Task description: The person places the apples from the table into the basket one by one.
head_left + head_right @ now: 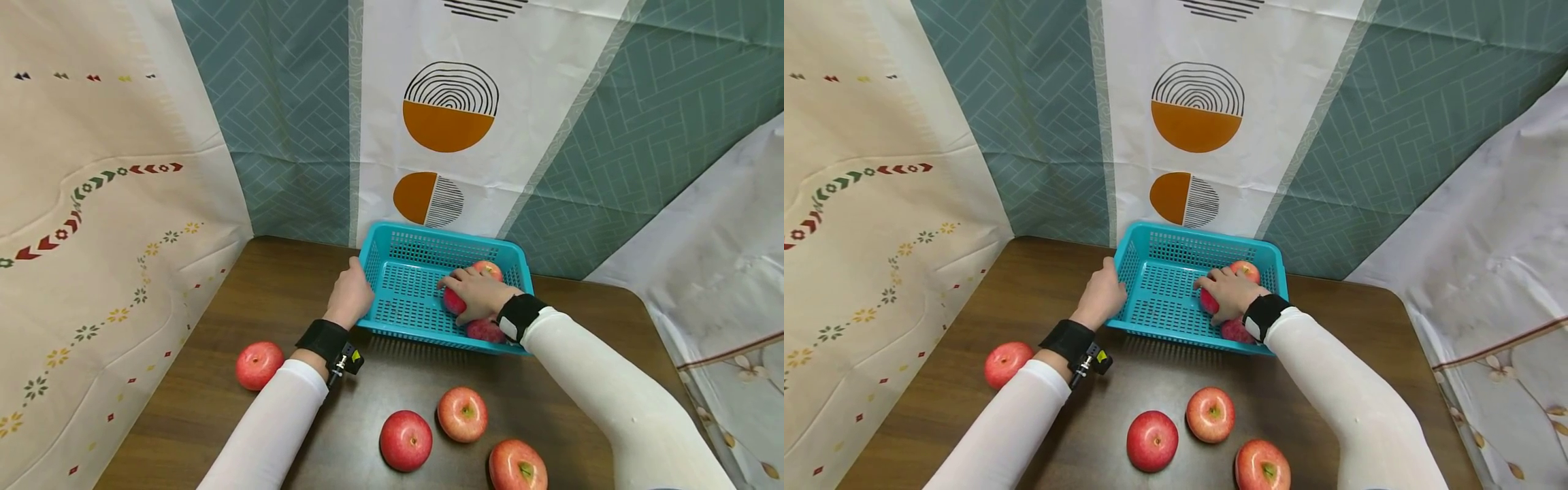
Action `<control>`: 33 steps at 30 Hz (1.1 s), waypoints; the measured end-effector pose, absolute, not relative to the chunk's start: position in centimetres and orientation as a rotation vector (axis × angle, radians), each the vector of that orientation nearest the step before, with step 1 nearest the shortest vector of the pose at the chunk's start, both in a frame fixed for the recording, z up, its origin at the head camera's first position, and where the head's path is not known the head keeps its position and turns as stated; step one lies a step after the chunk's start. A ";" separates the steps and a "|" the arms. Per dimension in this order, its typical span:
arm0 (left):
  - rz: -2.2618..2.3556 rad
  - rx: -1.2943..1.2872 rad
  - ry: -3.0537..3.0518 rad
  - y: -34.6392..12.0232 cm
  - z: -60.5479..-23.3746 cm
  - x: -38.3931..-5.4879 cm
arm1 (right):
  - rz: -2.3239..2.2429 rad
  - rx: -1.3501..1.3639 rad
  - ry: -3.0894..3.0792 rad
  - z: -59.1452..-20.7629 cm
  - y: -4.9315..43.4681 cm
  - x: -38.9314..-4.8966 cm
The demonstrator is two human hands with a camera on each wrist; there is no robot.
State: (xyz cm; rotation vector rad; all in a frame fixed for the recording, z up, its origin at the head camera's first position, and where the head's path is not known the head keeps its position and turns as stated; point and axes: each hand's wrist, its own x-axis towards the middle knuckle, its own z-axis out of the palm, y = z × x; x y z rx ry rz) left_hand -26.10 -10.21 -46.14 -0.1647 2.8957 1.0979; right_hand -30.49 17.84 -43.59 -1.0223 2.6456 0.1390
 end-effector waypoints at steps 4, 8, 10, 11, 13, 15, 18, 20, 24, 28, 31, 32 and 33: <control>1.111 -0.156 2.892 -10.1 -45.9 -26.0 | 0.104 -0.989 2.627 -42.7 17.6 -30.2; 1.111 -0.155 2.895 -10.0 -45.9 -25.9 | 0.095 -0.970 2.615 -42.0 17.5 -29.9; 1.110 -0.158 2.895 -10.0 -45.8 -25.8 | 0.080 -0.962 2.613 -41.7 17.6 -29.8; 1.109 -0.159 2.894 -10.0 -45.8 -25.8 | 0.068 -0.958 2.614 -41.6 17.7 -29.8; 1.115 -0.161 2.891 -9.9 -45.8 -25.8 | 0.046 -0.941 2.615 -41.3 17.9 -29.7; 1.117 -0.161 2.891 -9.9 -45.8 -25.8 | 0.026 -0.926 2.622 -41.0 18.1 -29.6; 1.116 -0.160 2.895 -10.0 -45.8 -25.8 | 0.019 -0.932 2.639 -40.6 18.4 -29.4; 1.113 -0.159 2.899 -10.0 -45.9 -25.8 | 0.011 -0.945 2.648 -40.5 18.6 -29.4; 1.113 -0.155 2.903 -10.1 -45.9 -25.8 | -0.012 -0.950 2.653 -40.4 18.9 -29.3; 1.117 -0.152 2.901 -10.1 -45.9 -25.7 | -0.029 -0.924 2.667 -40.4 19.4 -29.2; 1.117 -0.154 2.902 -10.1 -45.8 -25.6 | -0.066 -0.896 2.684 -40.5 19.9 -29.1; 1.118 -0.152 2.901 -10.1 -45.8 -25.6 | -0.079 -0.885 2.688 -40.5 20.0 -29.0; 1.120 -0.150 2.901 -10.1 -45.8 -25.6 | -0.094 -0.879 2.691 -40.5 20.2 -29.0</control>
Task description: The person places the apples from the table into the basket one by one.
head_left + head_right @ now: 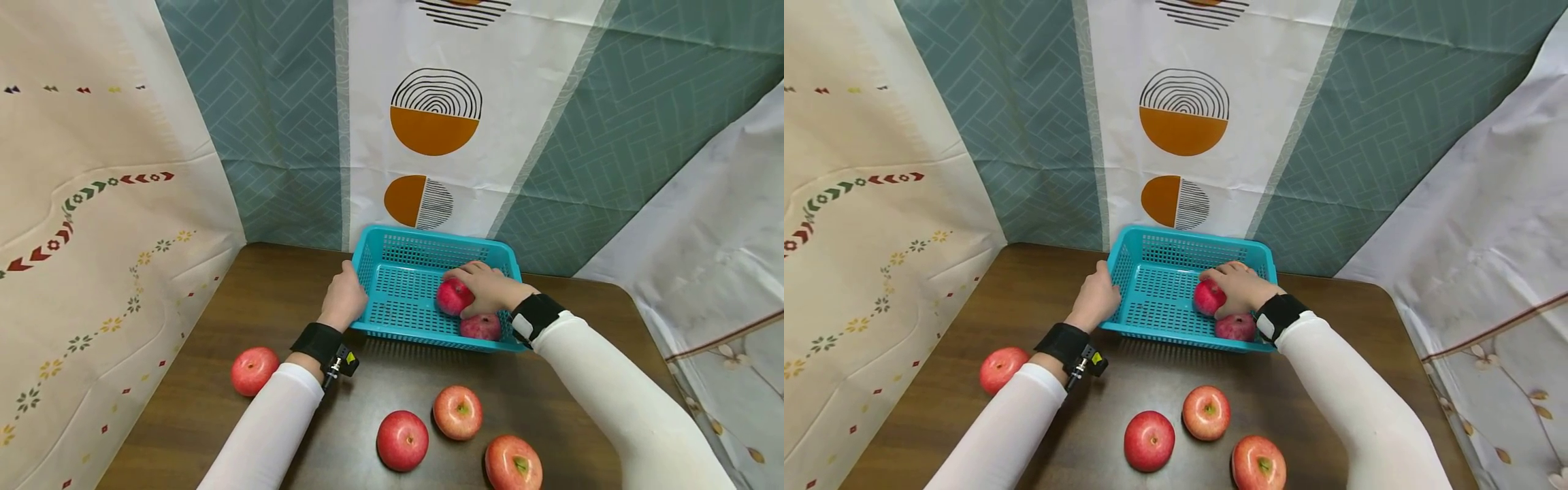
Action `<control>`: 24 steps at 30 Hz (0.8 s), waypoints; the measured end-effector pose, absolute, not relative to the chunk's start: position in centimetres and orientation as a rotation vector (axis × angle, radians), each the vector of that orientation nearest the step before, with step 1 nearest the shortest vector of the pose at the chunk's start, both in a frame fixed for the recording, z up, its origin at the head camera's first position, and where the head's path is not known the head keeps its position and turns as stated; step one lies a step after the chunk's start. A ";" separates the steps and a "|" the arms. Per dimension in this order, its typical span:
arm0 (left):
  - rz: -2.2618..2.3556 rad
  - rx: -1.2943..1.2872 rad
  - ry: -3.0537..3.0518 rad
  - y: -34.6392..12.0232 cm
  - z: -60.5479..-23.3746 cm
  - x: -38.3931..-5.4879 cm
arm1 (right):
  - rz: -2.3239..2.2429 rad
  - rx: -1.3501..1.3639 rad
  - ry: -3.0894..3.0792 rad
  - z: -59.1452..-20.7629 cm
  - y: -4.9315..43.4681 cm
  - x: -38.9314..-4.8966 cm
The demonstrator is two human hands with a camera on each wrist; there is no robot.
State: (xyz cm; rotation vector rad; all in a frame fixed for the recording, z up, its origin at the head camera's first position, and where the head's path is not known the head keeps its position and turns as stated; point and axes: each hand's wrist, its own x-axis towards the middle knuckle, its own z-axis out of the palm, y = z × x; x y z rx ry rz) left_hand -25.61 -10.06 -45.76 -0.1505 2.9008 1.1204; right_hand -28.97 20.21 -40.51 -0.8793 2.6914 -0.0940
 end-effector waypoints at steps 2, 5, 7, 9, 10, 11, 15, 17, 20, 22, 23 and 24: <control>1.121 -0.150 2.901 -10.1 -45.8 -25.6 | -0.135 -0.860 2.689 -40.4 20.5 -28.7; 1.124 -0.145 2.901 -10.1 -45.9 -25.6 | -0.188 -0.846 2.684 -40.2 21.0 -28.3; 1.125 -0.137 2.907 -10.1 -45.9 -25.6 | -0.230 -0.840 2.683 -39.9 21.3 -28.0; 1.127 -0.135 2.909 -10.0 -45.9 -25.7 | -0.258 -0.852 2.687 -39.8 21.6 -27.8; 1.128 -0.133 2.912 -10.1 -46.0 -25.7 | -0.272 -0.859 2.689 -39.8 21.7 -27.6; 1.129 -0.132 2.914 -10.1 -46.0 -25.7 | -0.281 -0.868 2.690 -39.8 21.9 -27.5; 1.122 -0.131 2.920 -10.1 -46.1 -25.7 | -0.323 -0.900 2.682 -39.6 22.6 -27.1; 1.125 -0.132 2.920 -10.1 -46.2 -25.8 | -0.341 -0.906 2.685 -39.5 22.9 -26.7; 1.128 -0.129 2.913 -10.2 -46.2 -25.9 | -0.368 -0.894 2.694 -39.3 23.4 -26.1; 1.133 -0.132 2.907 -10.2 -46.1 -25.8 | -0.383 -0.872 2.705 -39.2 23.7 -25.6; 1.132 -0.135 2.904 -10.2 -46.1 -25.8 | -0.392 -0.856 2.708 -39.2 23.9 -25.4; 1.132 -0.135 2.902 -10.2 -46.0 -25.8 | -0.405 -0.848 2.711 -39.2 24.1 -25.2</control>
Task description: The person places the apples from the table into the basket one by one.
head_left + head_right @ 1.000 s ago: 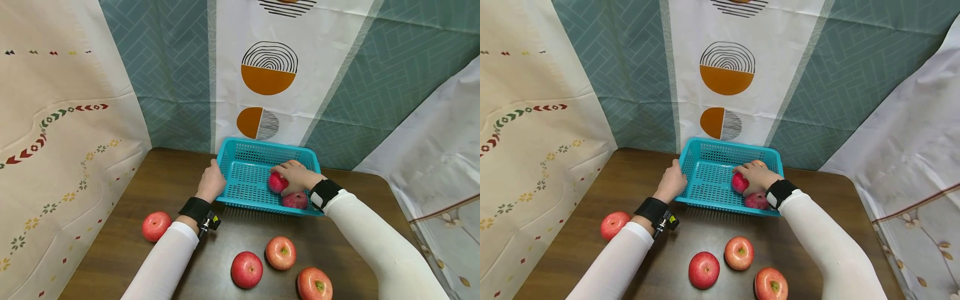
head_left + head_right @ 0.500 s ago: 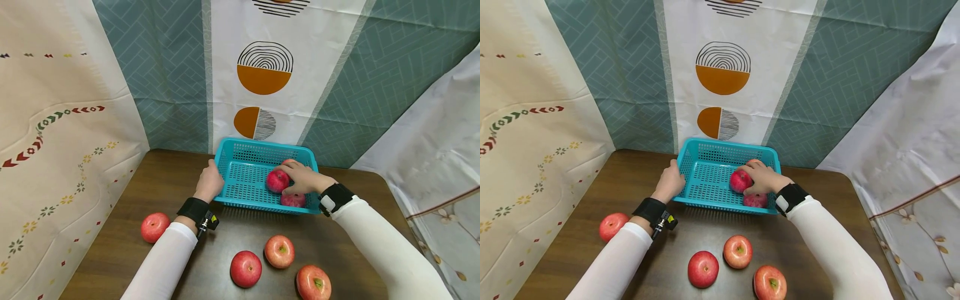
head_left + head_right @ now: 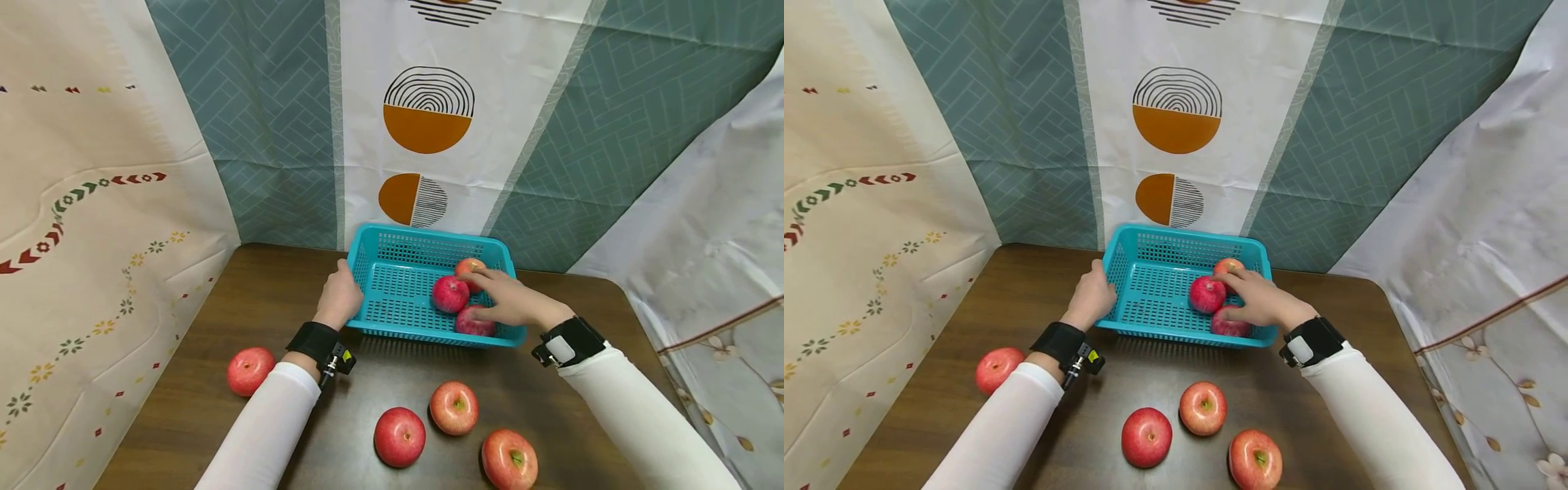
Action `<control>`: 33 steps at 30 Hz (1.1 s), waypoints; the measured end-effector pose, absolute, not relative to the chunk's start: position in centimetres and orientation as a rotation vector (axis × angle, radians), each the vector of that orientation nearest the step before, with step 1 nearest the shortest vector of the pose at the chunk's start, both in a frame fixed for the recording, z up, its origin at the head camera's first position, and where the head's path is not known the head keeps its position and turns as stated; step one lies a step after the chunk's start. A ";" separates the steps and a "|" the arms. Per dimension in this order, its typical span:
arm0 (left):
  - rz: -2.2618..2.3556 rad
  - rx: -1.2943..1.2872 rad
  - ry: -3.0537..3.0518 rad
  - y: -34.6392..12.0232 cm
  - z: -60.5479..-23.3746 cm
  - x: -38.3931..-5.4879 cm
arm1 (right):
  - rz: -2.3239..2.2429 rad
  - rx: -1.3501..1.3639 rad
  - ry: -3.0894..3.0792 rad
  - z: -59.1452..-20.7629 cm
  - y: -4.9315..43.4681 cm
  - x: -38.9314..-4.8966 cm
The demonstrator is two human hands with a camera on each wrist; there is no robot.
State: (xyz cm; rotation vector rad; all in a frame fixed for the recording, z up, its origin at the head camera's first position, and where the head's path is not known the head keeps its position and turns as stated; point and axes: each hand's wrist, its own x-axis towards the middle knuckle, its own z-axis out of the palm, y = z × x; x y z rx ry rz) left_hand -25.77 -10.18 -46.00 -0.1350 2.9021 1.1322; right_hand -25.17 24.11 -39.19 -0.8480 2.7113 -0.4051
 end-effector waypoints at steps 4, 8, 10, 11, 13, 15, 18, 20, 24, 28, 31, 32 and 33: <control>1.139 -0.137 2.896 -10.1 -45.9 -25.7 | -0.436 -0.835 2.740 -39.5 24.9 -24.2; 1.146 -0.128 2.894 -10.2 -46.1 -25.7 | -0.454 -0.911 2.790 -39.7 25.5 -23.2; 1.143 -0.127 2.897 -10.2 -46.2 -25.7 | -0.461 -0.953 2.816 -39.8 25.8 -22.8; 1.147 -0.124 2.899 -10.2 -46.2 -25.8 | -0.468 -0.959 2.826 -39.8 25.9 -22.5; 1.146 -0.117 2.908 -10.2 -46.3 -25.8 | -0.472 -0.953 2.842 -39.7 26.2 -22.0; 1.153 -0.114 2.912 -10.2 -46.3 -25.9 | -0.475 -0.923 2.852 -39.7 26.5 -21.5; 1.156 -0.112 2.912 -10.2 -46.3 -25.9 | -0.482 -0.872 2.853 -39.7 26.9 -20.6; 1.156 -0.115 2.905 -10.3 -46.2 -25.9 | -0.495 -0.852 2.856 -39.8 27.2 -20.1; 1.153 -0.122 2.899 -10.2 -46.0 -25.8 | -0.528 -0.853 2.876 -40.1 27.7 -19.1; 1.150 -0.125 2.899 -10.2 -45.9 -25.7 | -0.576 -0.841 2.899 -40.4 28.4 -17.9; 1.150 -0.126 2.893 -10.1 -45.8 -25.7 | -0.603 -0.812 2.917 -40.5 28.9 -16.8; 1.152 -0.127 2.890 -10.1 -45.8 -25.7 | -0.610 -0.800 2.923 -40.6 29.1 -16.5; 1.152 -0.127 2.887 -10.1 -45.8 -25.7 | -0.618 -0.786 2.928 -40.7 29.2 -16.1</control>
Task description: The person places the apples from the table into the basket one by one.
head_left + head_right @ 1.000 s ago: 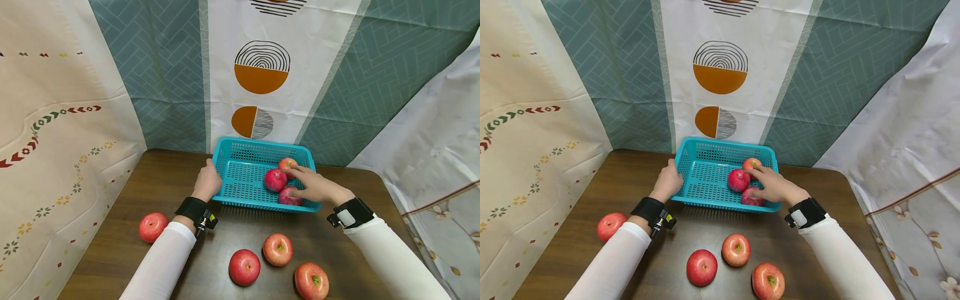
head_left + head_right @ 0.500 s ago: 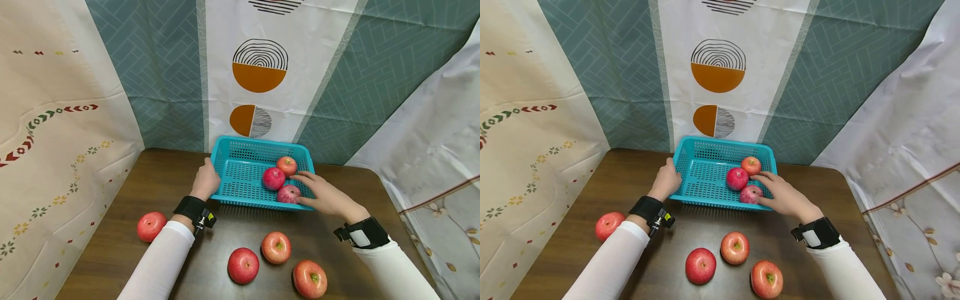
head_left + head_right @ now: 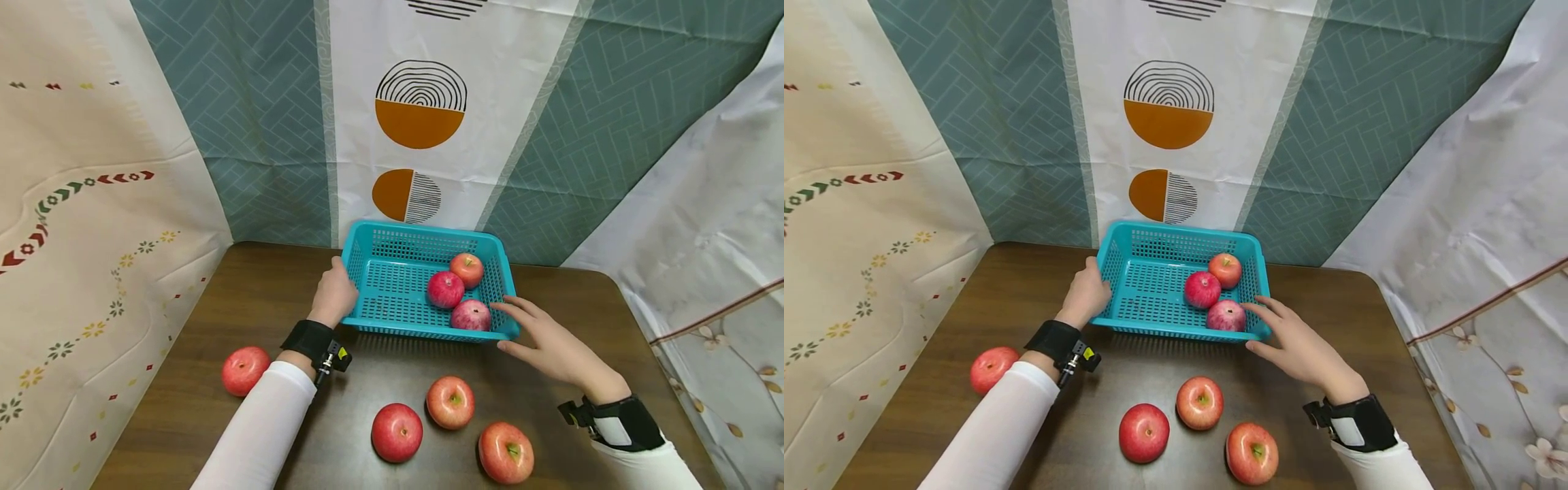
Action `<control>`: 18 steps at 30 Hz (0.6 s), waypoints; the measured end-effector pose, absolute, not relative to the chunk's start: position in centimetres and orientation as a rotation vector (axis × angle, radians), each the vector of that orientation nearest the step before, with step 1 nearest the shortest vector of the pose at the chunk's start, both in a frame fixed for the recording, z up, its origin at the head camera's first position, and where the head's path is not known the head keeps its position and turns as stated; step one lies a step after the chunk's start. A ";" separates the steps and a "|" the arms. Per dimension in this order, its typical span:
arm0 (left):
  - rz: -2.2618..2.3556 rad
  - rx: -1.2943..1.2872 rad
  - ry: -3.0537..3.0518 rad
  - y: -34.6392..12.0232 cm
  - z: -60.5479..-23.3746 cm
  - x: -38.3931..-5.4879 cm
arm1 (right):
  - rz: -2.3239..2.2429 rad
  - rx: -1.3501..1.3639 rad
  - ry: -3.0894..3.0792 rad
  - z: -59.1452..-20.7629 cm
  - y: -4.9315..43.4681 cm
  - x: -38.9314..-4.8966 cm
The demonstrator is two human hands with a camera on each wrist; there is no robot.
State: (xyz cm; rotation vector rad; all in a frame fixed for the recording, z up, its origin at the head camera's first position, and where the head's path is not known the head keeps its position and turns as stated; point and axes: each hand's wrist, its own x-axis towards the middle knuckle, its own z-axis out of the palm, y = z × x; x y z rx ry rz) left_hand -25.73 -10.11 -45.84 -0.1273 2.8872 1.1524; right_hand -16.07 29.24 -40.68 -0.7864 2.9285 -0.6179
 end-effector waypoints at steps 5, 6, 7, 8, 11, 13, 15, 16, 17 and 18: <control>1.144 -0.130 2.894 -10.2 -45.9 -25.9 | -0.677 -0.731 2.951 -41.2 30.1 -14.3; 1.142 -0.124 2.898 -10.2 -45.9 -25.9 | -0.692 -0.718 2.953 -41.4 30.2 -14.0; 1.141 -0.121 2.901 -10.2 -45.9 -26.0 | -0.701 -0.706 2.956 -41.6 30.4 -13.7; 1.141 -0.119 2.903 -10.3 -45.9 -26.0 | -0.710 -0.689 2.960 -41.8 30.5 -13.5; 1.144 -0.116 2.898 -10.3 -45.9 -26.0 | -0.729 -0.655 2.969 -42.2 30.9 -12.6; 1.142 -0.118 2.889 -10.2 -45.8 -25.9 | -0.736 -0.637 2.983 -42.4 31.1 -11.9; 1.141 -0.121 2.883 -10.2 -45.8 -25.8 | -0.749 -0.631 2.995 -42.6 31.2 -11.3; 1.138 -0.121 2.882 -10.2 -45.8 -25.8 | -0.752 -0.629 3.003 -42.7 31.2 -10.9; 1.137 -0.120 2.882 -10.1 -45.8 -25.8 | -0.753 -0.627 3.009 -42.7 31.3 -10.6; 1.139 -0.117 2.882 -10.1 -45.7 -25.8 | -0.756 -0.623 3.013 -42.8 31.3 -10.2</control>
